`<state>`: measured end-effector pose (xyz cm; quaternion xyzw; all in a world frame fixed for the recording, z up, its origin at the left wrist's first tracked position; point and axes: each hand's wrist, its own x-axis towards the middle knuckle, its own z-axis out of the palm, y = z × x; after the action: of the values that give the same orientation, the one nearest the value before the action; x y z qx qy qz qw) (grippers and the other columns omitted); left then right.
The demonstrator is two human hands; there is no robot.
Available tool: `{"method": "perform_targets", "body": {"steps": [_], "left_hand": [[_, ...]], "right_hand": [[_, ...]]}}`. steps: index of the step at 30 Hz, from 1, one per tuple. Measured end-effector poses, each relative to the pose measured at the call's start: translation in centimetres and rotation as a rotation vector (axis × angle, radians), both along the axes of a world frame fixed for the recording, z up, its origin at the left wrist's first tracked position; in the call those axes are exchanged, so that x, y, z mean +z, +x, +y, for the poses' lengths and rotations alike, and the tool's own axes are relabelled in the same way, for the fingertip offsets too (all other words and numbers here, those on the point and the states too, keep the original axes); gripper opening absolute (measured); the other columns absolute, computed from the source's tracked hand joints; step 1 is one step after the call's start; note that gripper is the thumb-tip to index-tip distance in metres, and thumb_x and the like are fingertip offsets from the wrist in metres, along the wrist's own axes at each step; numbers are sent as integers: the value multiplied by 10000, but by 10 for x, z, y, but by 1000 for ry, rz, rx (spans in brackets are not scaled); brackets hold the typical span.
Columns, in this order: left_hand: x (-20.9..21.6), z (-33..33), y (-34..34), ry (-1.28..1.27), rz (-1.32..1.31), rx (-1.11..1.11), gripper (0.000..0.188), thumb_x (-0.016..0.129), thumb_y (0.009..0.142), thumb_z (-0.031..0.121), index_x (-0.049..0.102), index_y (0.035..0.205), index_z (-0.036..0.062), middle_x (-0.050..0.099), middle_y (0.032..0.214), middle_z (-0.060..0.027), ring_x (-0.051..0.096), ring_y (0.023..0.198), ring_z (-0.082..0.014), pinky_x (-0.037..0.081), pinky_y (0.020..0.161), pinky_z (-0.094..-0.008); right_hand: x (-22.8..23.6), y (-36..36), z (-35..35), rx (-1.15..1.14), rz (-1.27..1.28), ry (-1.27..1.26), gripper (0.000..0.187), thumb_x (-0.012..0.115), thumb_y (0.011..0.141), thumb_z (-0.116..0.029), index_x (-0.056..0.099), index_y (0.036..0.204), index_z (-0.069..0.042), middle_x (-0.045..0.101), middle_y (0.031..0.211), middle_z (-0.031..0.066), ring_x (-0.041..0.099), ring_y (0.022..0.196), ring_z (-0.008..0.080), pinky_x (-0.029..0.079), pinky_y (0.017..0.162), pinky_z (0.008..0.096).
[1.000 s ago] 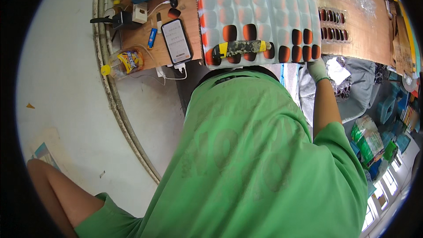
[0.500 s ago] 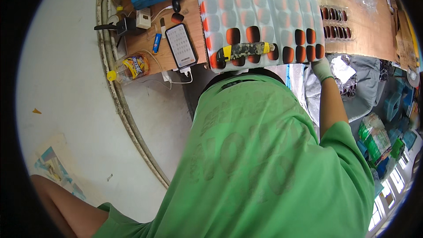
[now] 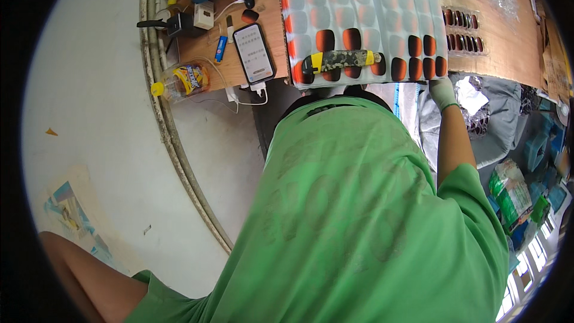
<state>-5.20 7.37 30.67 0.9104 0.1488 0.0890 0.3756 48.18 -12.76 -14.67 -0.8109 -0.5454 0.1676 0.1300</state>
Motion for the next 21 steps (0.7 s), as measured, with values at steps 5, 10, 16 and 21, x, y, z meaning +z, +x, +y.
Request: {"method": "perform_targets", "body": {"steps": [5,10,16,21], "left_hand": [[4,-2,-1,-4,3,5,383,655,922,398,629,1042,35,650,944,-162,609,895,-290,480,773,-420],[5,-4,-8,-8,4,22,371,660,920,389,625,1029,36,646,931,-154,604,880,-281,477,762,-415],[5,-10,-11,-24,-9,29,357,666,916,378,621,1014,37,641,915,-144,597,862,-269,473,750,-408],[20,-5,-13,-29,-6,15,346,671,913,369,617,1001,38,636,902,-136,592,847,-259,470,739,-403]], "right_hand": [[-21,14,-5,48,-112,-33,299,544,949,-165,616,1237,-134,671,1196,210,619,1104,432,517,874,489],[-35,21,-4,201,-189,166,325,536,939,-136,610,1255,-150,669,1187,209,621,1102,429,521,866,495],[-33,27,-8,154,-153,146,333,566,959,-207,594,1285,-141,674,1187,209,629,1096,432,518,858,480],[-24,21,-15,3,-105,45,387,583,984,-337,576,1300,-113,679,1181,211,631,1105,422,512,867,463]]}}
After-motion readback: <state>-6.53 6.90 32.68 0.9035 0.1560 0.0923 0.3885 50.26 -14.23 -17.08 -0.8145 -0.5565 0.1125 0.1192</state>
